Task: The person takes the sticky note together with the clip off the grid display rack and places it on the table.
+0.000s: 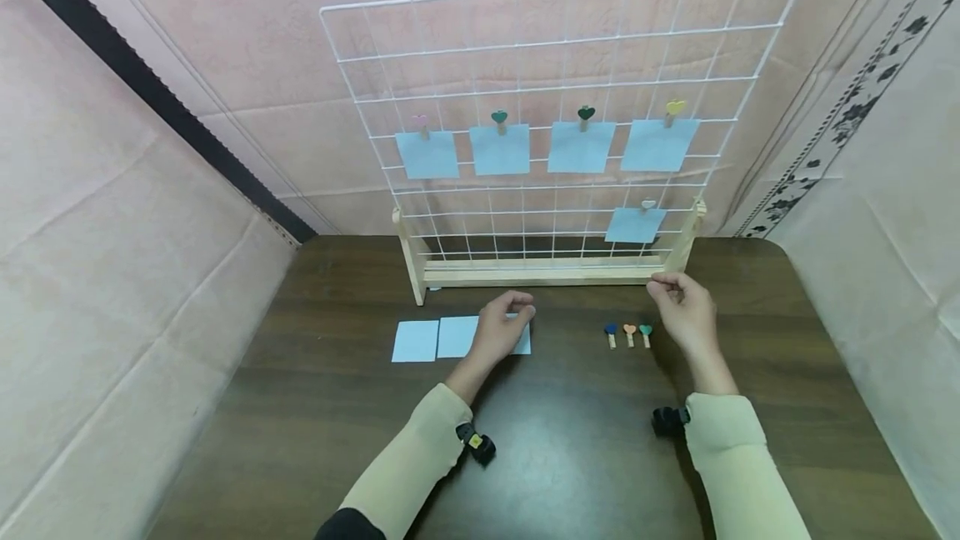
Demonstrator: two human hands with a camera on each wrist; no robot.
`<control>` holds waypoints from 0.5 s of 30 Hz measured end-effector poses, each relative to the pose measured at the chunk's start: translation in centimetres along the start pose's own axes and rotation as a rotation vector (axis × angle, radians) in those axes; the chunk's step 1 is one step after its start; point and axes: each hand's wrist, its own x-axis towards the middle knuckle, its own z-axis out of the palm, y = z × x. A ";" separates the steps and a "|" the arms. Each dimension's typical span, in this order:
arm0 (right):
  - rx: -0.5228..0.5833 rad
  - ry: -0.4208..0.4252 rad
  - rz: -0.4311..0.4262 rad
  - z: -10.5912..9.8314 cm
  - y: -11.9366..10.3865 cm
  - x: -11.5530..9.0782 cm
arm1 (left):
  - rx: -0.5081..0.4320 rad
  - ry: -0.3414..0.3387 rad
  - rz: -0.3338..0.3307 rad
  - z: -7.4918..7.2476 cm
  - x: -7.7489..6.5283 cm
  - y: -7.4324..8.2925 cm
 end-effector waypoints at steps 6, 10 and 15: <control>0.017 0.057 -0.024 -0.3 -1.3 0.6 | -0.092 -0.045 -0.007 0.7 0.6 1.4; 0.020 0.095 -0.026 -0.7 -2.5 1.2 | -0.149 -0.065 -0.012 1.1 1.2 2.2; 0.037 0.113 -0.048 -1.3 -3.9 2.1 | -0.152 -0.063 0.018 1.7 1.9 3.0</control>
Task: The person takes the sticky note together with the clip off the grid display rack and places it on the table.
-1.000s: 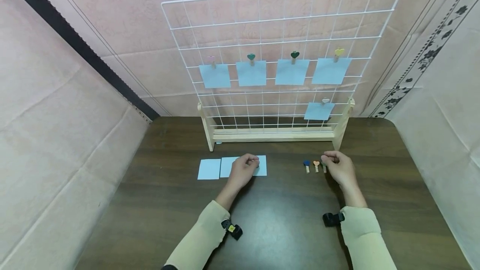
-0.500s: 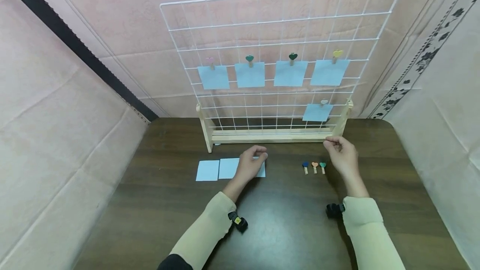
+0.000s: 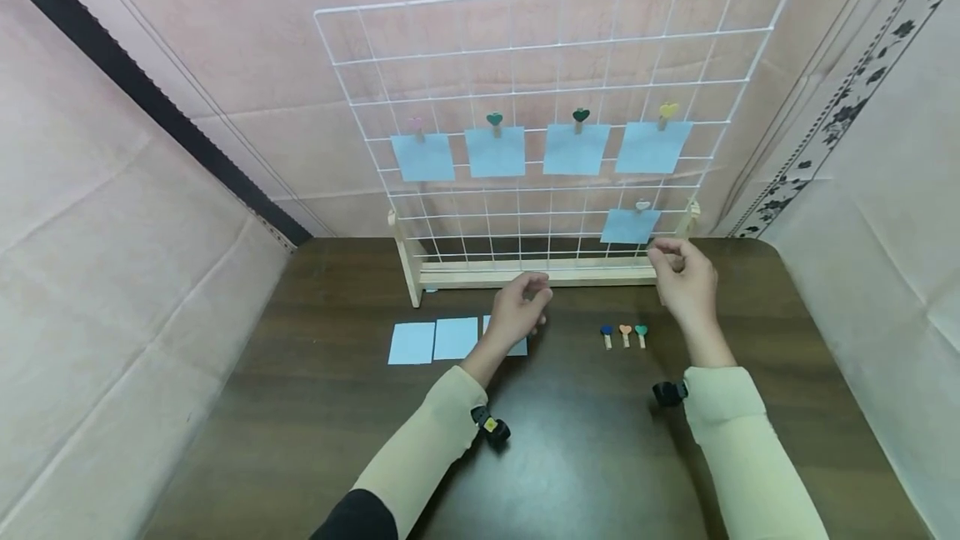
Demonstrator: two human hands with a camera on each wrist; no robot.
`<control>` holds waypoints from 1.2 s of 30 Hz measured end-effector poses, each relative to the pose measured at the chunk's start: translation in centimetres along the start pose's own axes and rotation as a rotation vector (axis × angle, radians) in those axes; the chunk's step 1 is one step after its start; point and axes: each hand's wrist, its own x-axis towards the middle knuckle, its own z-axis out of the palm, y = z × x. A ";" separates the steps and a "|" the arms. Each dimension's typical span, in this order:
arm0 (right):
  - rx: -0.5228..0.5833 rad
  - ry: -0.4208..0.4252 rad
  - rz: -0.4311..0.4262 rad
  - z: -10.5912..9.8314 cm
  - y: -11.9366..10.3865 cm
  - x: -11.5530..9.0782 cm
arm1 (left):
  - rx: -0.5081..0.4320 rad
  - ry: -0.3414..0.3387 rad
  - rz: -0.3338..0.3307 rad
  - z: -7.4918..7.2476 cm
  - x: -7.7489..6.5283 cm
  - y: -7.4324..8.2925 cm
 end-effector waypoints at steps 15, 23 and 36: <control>-0.022 0.069 -0.075 -0.6 -2.8 1.8 | 0.035 -0.071 0.030 1.1 1.2 1.8; -0.017 0.090 -0.137 -0.7 -3.7 2.5 | 0.024 -0.093 0.062 2.0 2.4 3.1; 0.002 0.060 -0.152 -0.3 -4.7 3.6 | 0.060 -0.173 0.104 2.8 3.9 5.1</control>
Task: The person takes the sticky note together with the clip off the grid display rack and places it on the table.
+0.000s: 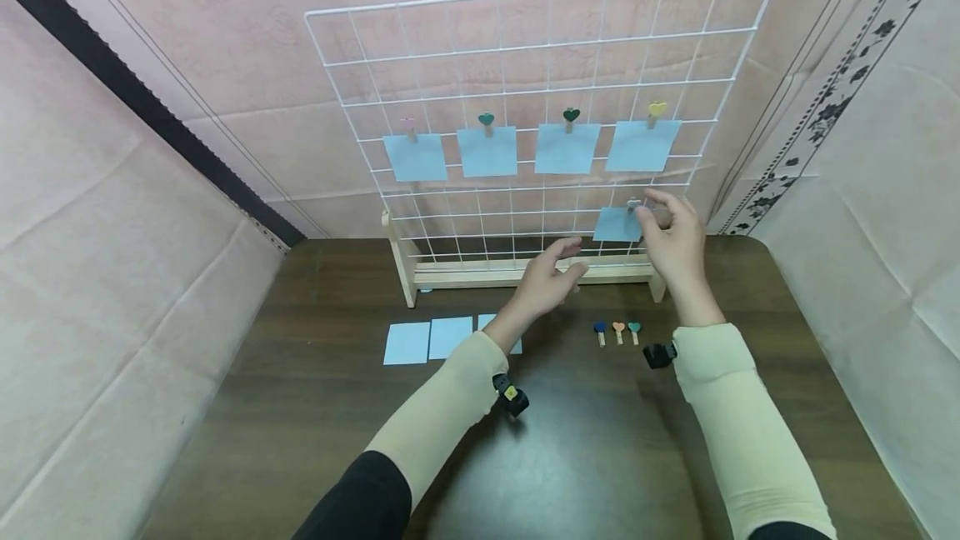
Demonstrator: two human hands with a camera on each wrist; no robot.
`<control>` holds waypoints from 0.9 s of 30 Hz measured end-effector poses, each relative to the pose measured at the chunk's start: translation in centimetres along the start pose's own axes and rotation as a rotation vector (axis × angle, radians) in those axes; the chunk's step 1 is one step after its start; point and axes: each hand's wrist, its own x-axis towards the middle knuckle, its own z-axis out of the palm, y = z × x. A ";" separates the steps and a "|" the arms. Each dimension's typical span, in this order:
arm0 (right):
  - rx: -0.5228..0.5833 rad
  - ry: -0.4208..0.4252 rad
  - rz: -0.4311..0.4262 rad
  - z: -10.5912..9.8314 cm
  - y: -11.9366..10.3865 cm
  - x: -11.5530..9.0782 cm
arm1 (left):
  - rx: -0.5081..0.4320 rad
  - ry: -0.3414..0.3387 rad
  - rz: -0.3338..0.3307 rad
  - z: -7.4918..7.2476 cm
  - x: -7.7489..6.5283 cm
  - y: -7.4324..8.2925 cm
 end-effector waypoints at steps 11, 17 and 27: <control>-0.016 -0.041 0.018 -0.1 -0.3 0.8 | 0.069 -0.042 -0.024 0.0 1.4 0.8; 0.024 -0.076 0.023 -0.2 -0.3 1.1 | 0.016 -0.062 -0.044 0.2 2.2 1.4; 0.037 -0.076 0.019 -0.1 -0.2 1.1 | -0.007 -0.058 -0.059 0.8 3.1 1.6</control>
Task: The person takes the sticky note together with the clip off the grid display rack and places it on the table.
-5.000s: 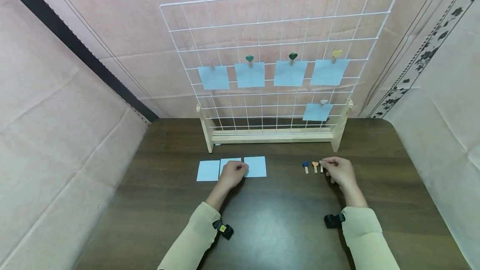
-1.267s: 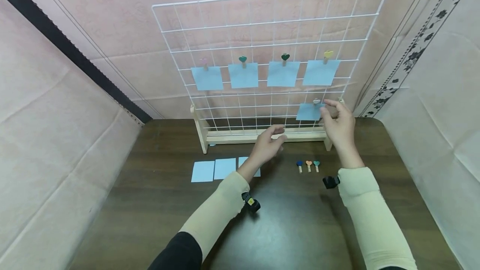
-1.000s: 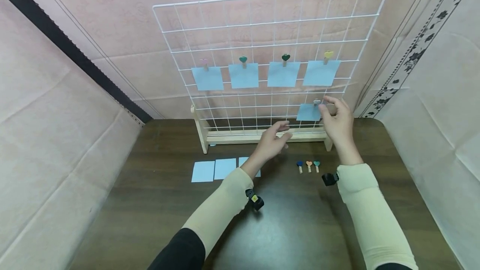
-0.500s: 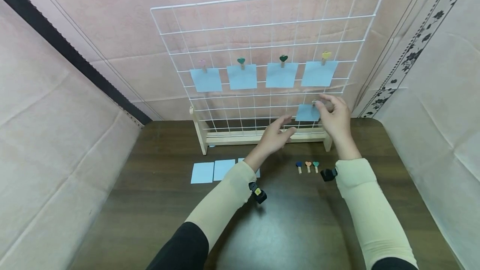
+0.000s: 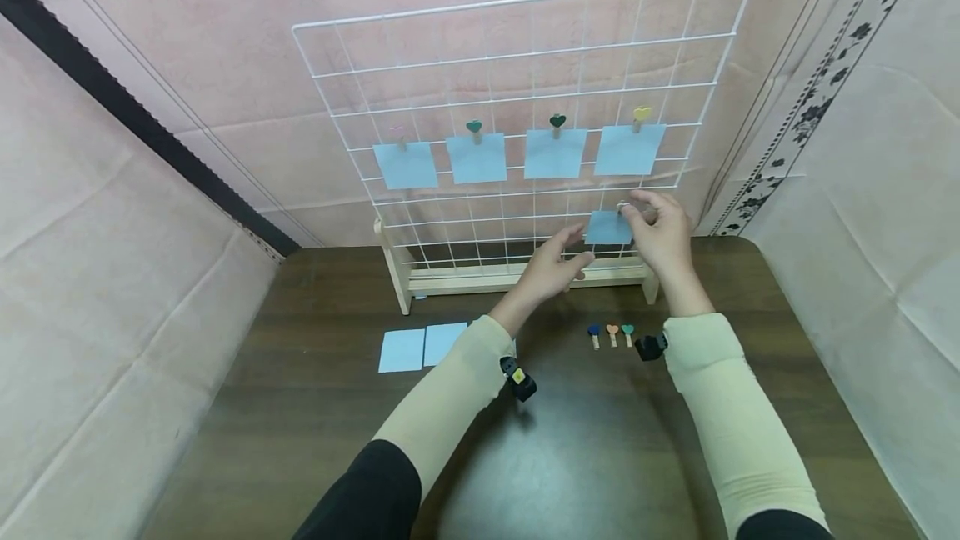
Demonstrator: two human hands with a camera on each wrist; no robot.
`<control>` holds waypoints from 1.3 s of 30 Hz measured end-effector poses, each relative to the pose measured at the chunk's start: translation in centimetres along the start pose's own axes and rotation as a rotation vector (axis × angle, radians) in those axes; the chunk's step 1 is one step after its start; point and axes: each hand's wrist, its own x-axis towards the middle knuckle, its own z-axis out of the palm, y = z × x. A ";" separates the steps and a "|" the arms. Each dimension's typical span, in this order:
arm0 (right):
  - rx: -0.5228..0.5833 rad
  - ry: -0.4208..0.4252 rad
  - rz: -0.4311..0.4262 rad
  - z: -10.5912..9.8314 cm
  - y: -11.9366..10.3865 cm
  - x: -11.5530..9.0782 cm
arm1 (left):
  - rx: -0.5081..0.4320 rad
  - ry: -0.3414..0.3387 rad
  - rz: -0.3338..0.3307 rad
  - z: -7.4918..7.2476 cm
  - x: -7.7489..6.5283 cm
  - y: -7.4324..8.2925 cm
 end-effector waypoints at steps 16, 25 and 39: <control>-0.002 -0.032 0.007 0.3 0.3 0.3 | 0.035 0.033 0.006 0.6 1.7 0.2; -0.021 -0.025 0.004 0.3 0.2 0.3 | 0.022 0.104 0.061 1.0 1.9 0.2; -0.012 -0.038 -0.009 0.6 0.5 0.3 | 0.153 0.212 0.025 2.0 2.4 -0.4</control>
